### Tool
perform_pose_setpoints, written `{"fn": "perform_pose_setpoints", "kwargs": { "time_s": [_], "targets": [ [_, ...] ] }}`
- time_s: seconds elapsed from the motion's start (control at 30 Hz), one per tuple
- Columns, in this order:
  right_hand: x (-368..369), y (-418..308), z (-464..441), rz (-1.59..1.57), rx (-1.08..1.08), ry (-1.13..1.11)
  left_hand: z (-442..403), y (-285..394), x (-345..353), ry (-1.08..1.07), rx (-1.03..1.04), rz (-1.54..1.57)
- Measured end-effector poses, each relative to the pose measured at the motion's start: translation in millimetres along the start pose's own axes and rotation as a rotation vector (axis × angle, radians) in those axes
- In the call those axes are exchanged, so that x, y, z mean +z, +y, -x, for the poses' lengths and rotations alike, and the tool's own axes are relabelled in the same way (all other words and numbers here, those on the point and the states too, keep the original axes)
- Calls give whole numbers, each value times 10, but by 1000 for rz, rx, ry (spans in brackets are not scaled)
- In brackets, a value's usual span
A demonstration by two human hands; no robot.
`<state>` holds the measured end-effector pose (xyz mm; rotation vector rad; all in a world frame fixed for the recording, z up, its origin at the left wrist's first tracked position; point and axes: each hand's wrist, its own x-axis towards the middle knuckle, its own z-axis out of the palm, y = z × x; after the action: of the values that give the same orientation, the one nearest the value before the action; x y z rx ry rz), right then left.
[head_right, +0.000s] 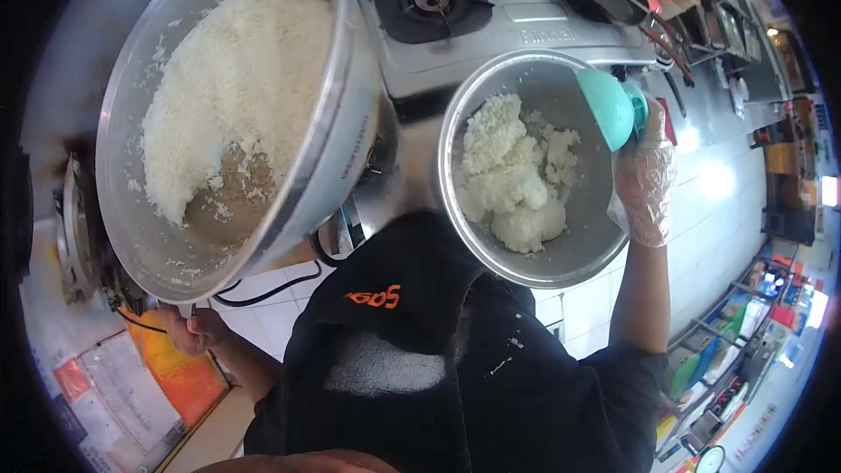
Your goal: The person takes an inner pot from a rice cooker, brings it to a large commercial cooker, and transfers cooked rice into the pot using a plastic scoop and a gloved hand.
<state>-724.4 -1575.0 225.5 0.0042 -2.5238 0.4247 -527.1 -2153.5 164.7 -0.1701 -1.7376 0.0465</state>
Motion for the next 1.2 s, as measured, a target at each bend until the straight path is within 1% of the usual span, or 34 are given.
{"fn": "perform_pose_setpoints", "kwargs": {
  "time_s": [0.07, 0.1, 0.17, 0.2, 0.23, 0.27, 0.3, 0.33, 0.37, 0.4, 0.43, 0.47, 0.5, 0.57, 0.6, 0.67, 0.73, 0.77, 0.8, 0.83, 0.87, 0.9, 0.97, 1.0, 1.03, 1.07, 1.1, 1.13, 1.17, 1.2],
  "targets": [
    [-85, 91, 60, -100, 97, -128, -120, 127, -50, -60, 17, -21],
    [-136, 175, 82, -116, 120, -135, -247, 263, -22, -113, 7, -45],
    [-250, 417, 167, -120, 117, -75, -491, 568, 38, -156, 33, -54],
    [-289, 578, 199, -216, 365, -89, -545, 693, 63, -187, -13, -74],
    [-345, 738, 280, -191, 307, -52, -629, 823, 98, -214, -59, -99],
    [-301, 1081, 420, -449, 287, 69, -740, 978, 220, -193, -47, -109],
    [-462, 1153, 433, -342, 313, 18, -831, 1090, 251, -249, -64, -60],
    [-434, 1595, 654, -560, 396, 64, -950, 1236, 334, -278, -85, -89],
    [-585, 1768, 722, -125, 422, -69, -1084, 1387, 453, -301, -110, -121],
    [-600, 1846, 799, -70, 437, -7, -1170, 1525, 530, -351, -119, -122],
    [-647, 1885, 828, -33, 544, -84, -1277, 1660, 604, -402, -126, -126],
    [-646, 1991, 889, -214, 637, -52, -1411, 1820, 697, -473, -95, -182],
    [-708, 1923, 821, -227, 622, -69, -1554, 1946, 818, -556, -75, -231],
    [-810, 1722, 640, -148, 815, -129, -1789, 2125, 1112, -697, -93, -265],
    [-799, 1800, 647, -168, 799, -142, -1867, 2192, 1274, -734, -108, -250],
    [-691, 2006, 712, -197, 707, -86, -1979, 2338, 1592, -783, -139, -271],
    [-720, 1844, 562, -167, 694, -56, -1999, 2499, 1886, -791, -154, -347],
    [-728, 1919, 548, -236, 704, -50, -2062, 2555, 2035, -829, -147, -313],
    [-738, 1921, 483, -192, 780, -85, -2156, 2621, 2191, -883, -203, -274],
    [-730, 1912, 412, -147, 639, -68, -2182, 2639, 2370, -973, -139, -320],
    [-757, 1928, 317, -226, 682, -139, -2207, 2668, 2561, -934, -192, -315],
    [-759, 1896, 180, -240, 635, -145, -2207, 2726, 2725, -906, -246, -304],
    [-780, 1749, -80, -201, 766, -192, -2337, 2833, 2943, -945, -262, -416],
    [-810, 1684, -218, -119, 673, -226, -2327, 2892, 3126, -959, -326, -419],
    [-834, 1556, -365, -116, 635, -232, -2317, 2910, 3256, -978, -390, -417],
    [-851, 1383, -510, -136, 479, -214, -2346, 2877, 3284, -975, -425, -425],
    [-852, 1293, -530, -172, 314, -149, -2382, 2933, 3216, -1047, -414, -306],
    [-918, 1067, -298, -200, 275, -137, -2214, 2952, 2825, -1145, -404, -188],
    [-872, 920, -468, -200, 255, -116, -2177, 2970, 2829, -1118, -417, -185],
    [-855, 766, -645, -202, 139, -101, -2094, 3001, 2840, -1085, -323, -188]
  ]
}}
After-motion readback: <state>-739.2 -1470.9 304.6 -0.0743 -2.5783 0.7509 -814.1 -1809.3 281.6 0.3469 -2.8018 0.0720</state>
